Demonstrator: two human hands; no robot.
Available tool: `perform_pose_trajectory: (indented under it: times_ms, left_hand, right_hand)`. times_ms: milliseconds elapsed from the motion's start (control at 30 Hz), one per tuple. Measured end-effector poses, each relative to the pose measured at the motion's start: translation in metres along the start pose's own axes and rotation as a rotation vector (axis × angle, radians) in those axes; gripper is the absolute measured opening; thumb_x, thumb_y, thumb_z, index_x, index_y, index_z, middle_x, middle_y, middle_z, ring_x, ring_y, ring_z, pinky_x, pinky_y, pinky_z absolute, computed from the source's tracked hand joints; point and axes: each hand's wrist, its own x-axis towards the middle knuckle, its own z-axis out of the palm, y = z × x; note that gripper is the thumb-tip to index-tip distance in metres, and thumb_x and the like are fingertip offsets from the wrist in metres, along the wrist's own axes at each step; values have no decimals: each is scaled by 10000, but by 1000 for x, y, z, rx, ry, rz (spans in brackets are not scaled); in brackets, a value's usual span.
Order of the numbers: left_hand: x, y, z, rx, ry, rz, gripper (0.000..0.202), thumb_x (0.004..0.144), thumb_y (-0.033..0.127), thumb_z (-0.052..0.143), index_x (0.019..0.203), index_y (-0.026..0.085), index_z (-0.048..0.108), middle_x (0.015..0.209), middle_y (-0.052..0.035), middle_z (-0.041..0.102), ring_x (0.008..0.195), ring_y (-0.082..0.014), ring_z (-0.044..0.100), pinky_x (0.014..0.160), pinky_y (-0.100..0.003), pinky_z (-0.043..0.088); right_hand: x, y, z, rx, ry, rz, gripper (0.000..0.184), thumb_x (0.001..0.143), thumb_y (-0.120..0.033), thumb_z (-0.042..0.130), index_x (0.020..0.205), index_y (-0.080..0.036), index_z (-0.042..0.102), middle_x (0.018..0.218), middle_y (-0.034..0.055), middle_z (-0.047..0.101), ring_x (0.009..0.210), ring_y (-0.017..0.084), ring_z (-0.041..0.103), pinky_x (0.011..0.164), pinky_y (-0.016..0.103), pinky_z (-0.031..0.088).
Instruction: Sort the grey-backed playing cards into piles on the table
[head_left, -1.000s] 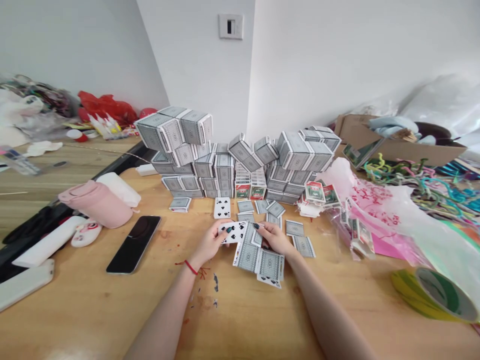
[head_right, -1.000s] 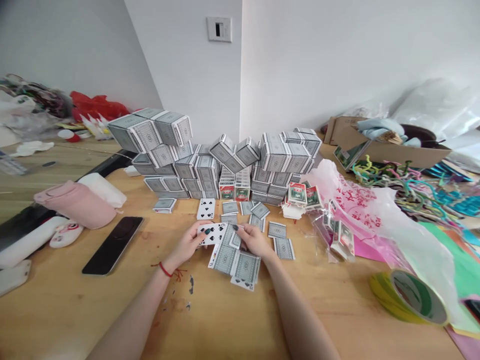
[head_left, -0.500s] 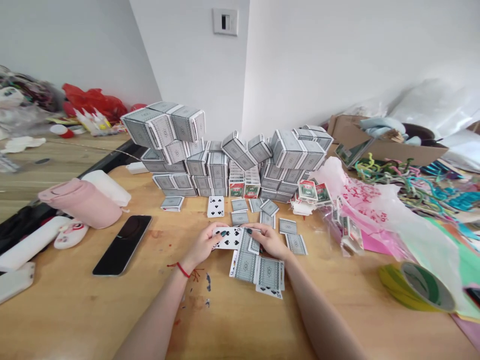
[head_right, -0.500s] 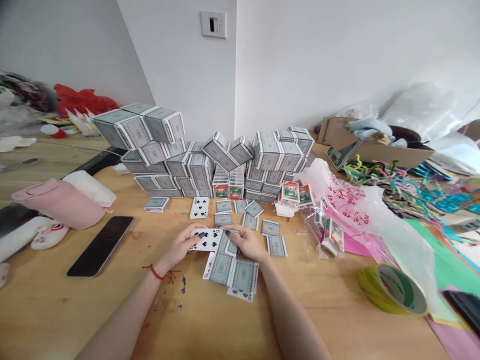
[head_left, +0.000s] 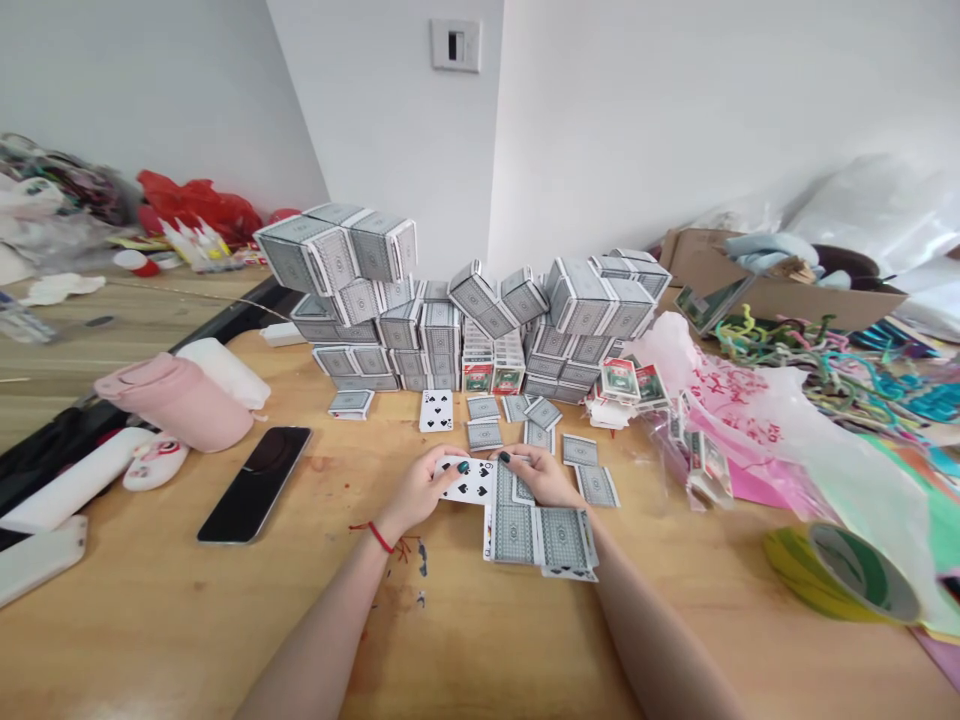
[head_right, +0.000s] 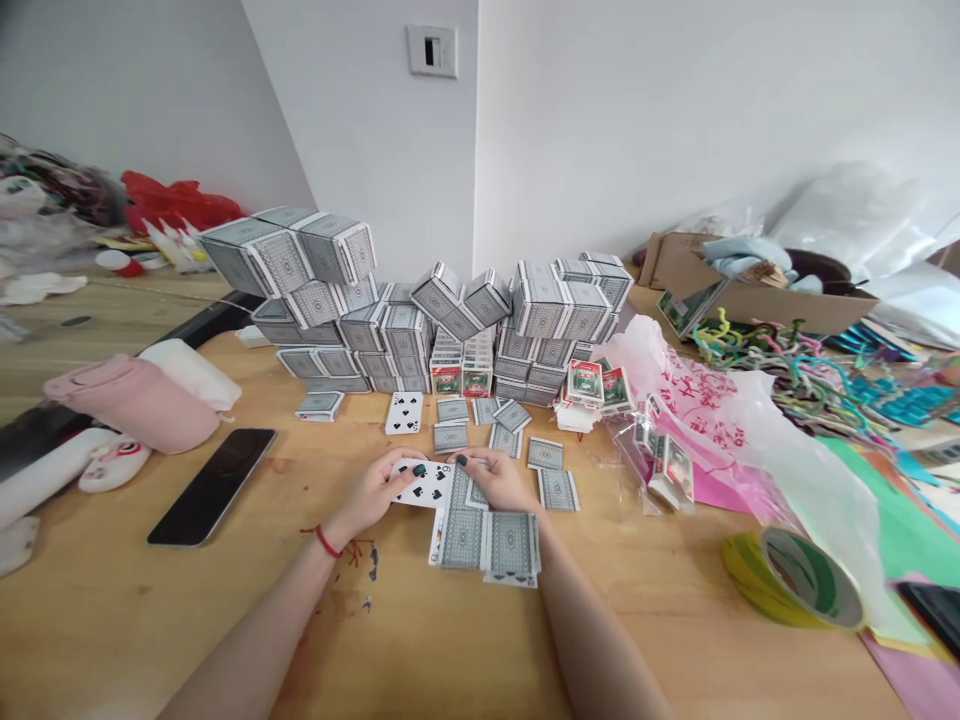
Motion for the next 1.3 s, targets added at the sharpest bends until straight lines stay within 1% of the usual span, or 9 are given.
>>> perform_pose_trajectory:
  times_ms: [100, 267, 400, 567, 800, 933, 1033, 1167, 1300]
  left_hand:
    - [0, 0, 2, -7, 41, 12, 248, 729, 324, 539, 911, 158, 563, 853, -51, 587, 676, -127, 526, 569, -208, 411]
    - [-1, 0, 5, -26, 36, -15, 254, 748, 346, 515, 914, 157, 553, 735, -23, 568, 573, -101, 486, 507, -193, 374]
    - [1, -4, 8, -22, 39, -19, 270, 752, 356, 511, 924, 151, 548, 689, -15, 559, 536, -90, 473, 487, -189, 363]
    - [4, -7, 12, -48, 55, -39, 262, 741, 339, 526, 920, 148, 538, 685, -11, 557, 537, -87, 470, 489, -185, 357]
    - [3, -11, 17, -86, 101, -63, 256, 752, 331, 505, 933, 151, 527, 682, -6, 550, 537, -87, 471, 493, -187, 358]
    - [1, -12, 22, -47, 142, -44, 226, 752, 306, 498, 921, 158, 530, 689, 2, 544, 540, -84, 460, 492, -184, 348]
    - [0, -11, 23, -33, 159, -43, 210, 745, 299, 501, 896, 155, 527, 699, 1, 545, 556, -89, 466, 504, -187, 356]
    - [-1, -8, 22, -46, 118, -81, 212, 747, 303, 493, 896, 154, 516, 661, 11, 523, 537, -87, 451, 490, -186, 345]
    - [-2, -7, 23, -69, 96, -81, 217, 740, 317, 502, 877, 149, 510, 694, -2, 536, 561, -93, 467, 514, -195, 360]
  right_hand:
    - [0, -1, 1, -15, 42, -15, 325, 722, -474, 544, 833, -188, 649, 732, 25, 637, 695, 167, 565, 620, 256, 420]
    - [1, 3, -3, 40, 5, 39, 344, 708, -480, 557, 872, -186, 629, 705, 15, 623, 625, 145, 554, 549, 231, 410]
    - [1, 7, -7, 55, -4, 70, 348, 694, -481, 572, 874, -187, 618, 689, 10, 611, 608, 141, 546, 536, 229, 408]
    - [2, 6, -8, 15, -6, 31, 320, 708, -467, 562, 847, -185, 619, 698, 10, 603, 637, 143, 541, 573, 233, 408]
    - [2, 9, -3, -37, 94, -35, 309, 735, -467, 535, 821, -181, 614, 662, 7, 569, 610, 131, 499, 567, 232, 387]
    - [1, 10, -2, -60, 146, -68, 322, 723, -487, 539, 773, -177, 612, 703, 18, 576, 627, 130, 499, 594, 236, 386]
    - [-2, 8, 0, -55, 162, -67, 336, 721, -502, 531, 753, -174, 594, 689, 10, 561, 612, 123, 491, 586, 229, 380]
    - [-4, 4, 1, -74, 129, -64, 316, 731, -488, 529, 746, -175, 568, 648, -10, 522, 572, 106, 455, 546, 215, 360]
    - [-5, 1, 2, -120, 73, -56, 306, 750, -483, 505, 752, -181, 556, 646, -10, 514, 570, 109, 442, 530, 213, 356]
